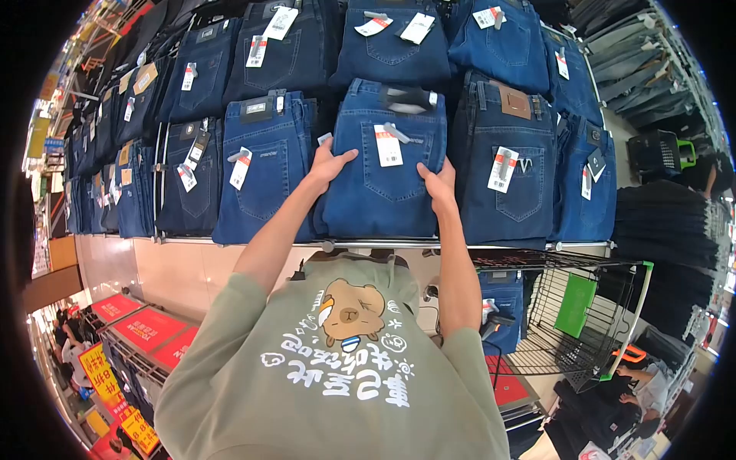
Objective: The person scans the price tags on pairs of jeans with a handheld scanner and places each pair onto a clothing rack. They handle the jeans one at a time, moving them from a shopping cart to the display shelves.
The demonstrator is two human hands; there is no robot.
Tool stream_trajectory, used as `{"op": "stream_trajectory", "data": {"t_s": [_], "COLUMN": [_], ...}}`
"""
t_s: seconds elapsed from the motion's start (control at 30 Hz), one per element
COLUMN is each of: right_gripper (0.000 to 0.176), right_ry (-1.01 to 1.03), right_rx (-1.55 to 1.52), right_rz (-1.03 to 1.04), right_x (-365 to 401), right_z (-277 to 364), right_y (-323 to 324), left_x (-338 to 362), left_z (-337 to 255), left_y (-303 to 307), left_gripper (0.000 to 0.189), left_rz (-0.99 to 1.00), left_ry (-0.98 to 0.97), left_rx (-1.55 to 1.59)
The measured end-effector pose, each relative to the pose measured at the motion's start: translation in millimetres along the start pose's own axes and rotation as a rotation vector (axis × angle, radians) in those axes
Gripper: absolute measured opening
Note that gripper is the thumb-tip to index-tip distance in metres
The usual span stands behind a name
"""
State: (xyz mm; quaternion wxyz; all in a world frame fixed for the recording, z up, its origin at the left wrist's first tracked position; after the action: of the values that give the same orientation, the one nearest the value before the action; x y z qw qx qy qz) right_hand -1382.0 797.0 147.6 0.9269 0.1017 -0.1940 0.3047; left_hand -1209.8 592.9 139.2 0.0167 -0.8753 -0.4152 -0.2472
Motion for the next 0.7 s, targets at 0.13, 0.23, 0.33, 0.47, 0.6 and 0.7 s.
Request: {"op": "stream_trajectory", "data": {"t_s": [0.13,0.23,0.33,0.47,0.6,0.7], "right_gripper": [0.044,0.044,0.045,0.047,0.057,0.071], "right_ry": [0.021,-0.079,0.066,0.024,0.026,0.006], "right_rx": [-0.016,-0.015,0.167,0.252,0.534,0.590], "right_rz": [0.024,0.043,0.021,-0.070,-0.078,-0.014], "right_x": [-16.9,-19.6,-19.4,-28.6,-11.0,7.7], "right_z": [-0.1,-11.2,3.4,0.0,3.9,-1.4], "right_y": [0.9,7.9,14.7,21.8,18.7,26.7], "left_x": [24.0,43.5,71.0,79.7,86.4,110.7], "left_z": [-13.7,-0.4,15.0,48.6,38.7,22.2], "left_y": [-0.4,8.6,11.9,10.3,9.1,10.6], "left_gripper": [0.068,0.074,0.077,0.070,0.065,0.059], "left_rz": [0.054,0.055,0.249,-0.046,-0.143,-0.135], "left_ry": [0.082,0.215,0.054,0.010,-0.078,0.055], "left_rx": [0.191,0.188,-0.144,-0.308,-0.409,-0.406]}}
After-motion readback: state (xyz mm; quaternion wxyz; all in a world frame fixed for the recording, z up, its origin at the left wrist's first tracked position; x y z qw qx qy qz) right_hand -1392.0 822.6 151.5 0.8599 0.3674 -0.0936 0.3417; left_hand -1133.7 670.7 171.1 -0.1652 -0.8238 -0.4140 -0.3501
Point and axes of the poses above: each hand's wrist, its own x-axis away from the middle knuckle, its own y-axis out of the back of the hand, z = x × y, the point moved 5 cm from there along -x, towards the middle knuckle, and after that the axes turned 5 degrees about x, right-handed, at the moved point
